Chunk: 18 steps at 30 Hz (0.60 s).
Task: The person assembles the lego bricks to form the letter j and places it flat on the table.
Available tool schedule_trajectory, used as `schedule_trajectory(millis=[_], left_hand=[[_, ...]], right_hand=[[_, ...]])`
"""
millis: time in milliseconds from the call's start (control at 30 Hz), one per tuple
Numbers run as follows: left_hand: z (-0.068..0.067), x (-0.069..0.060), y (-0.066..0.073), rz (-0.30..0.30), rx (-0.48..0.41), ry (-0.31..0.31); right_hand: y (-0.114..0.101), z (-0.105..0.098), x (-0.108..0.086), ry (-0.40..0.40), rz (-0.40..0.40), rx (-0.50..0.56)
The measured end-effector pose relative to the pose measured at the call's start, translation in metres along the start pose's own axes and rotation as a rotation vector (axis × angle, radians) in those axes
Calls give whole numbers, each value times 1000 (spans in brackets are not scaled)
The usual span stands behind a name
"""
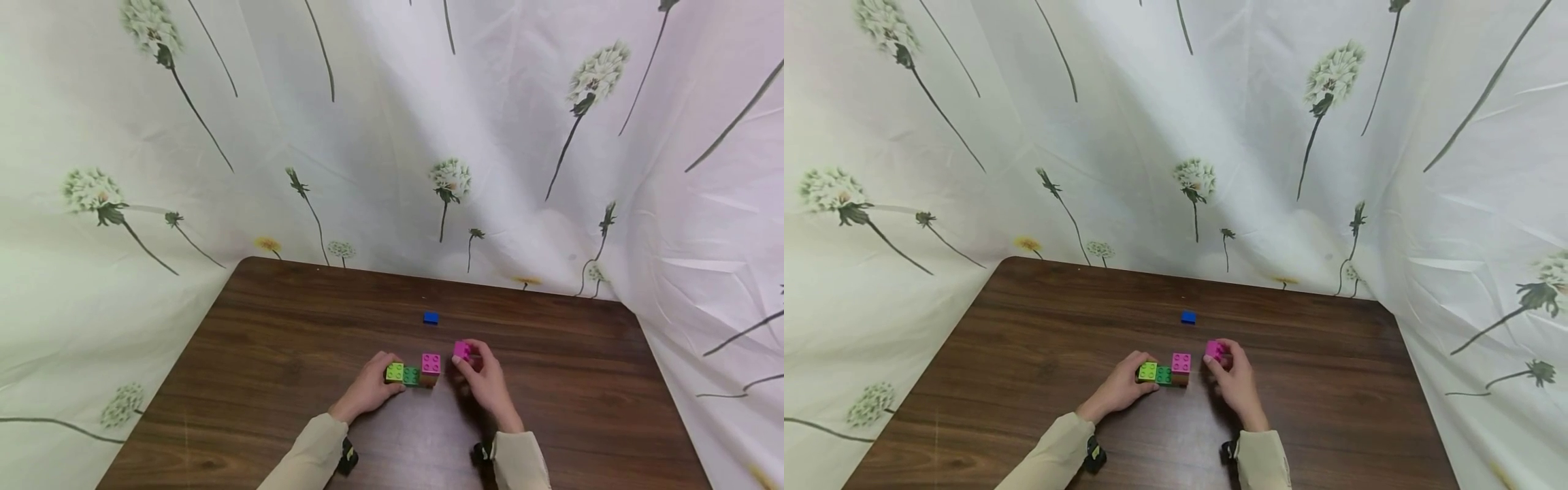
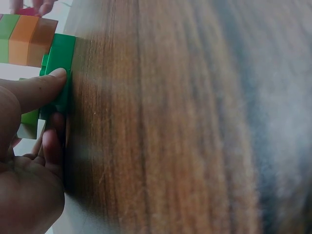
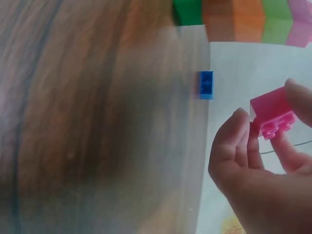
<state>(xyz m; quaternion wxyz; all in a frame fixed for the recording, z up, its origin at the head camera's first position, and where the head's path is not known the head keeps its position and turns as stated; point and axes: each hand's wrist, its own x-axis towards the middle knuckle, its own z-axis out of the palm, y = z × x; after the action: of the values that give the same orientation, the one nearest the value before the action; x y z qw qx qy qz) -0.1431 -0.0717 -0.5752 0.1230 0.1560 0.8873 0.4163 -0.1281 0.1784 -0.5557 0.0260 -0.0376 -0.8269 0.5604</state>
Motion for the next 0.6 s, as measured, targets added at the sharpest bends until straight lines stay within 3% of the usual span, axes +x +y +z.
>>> schedule_trajectory(millis=[600], left_hand=[[0, 0, -1, 23, -3, 5]], right_hand=[[-22, 7, -6, -45, -69, 154]])
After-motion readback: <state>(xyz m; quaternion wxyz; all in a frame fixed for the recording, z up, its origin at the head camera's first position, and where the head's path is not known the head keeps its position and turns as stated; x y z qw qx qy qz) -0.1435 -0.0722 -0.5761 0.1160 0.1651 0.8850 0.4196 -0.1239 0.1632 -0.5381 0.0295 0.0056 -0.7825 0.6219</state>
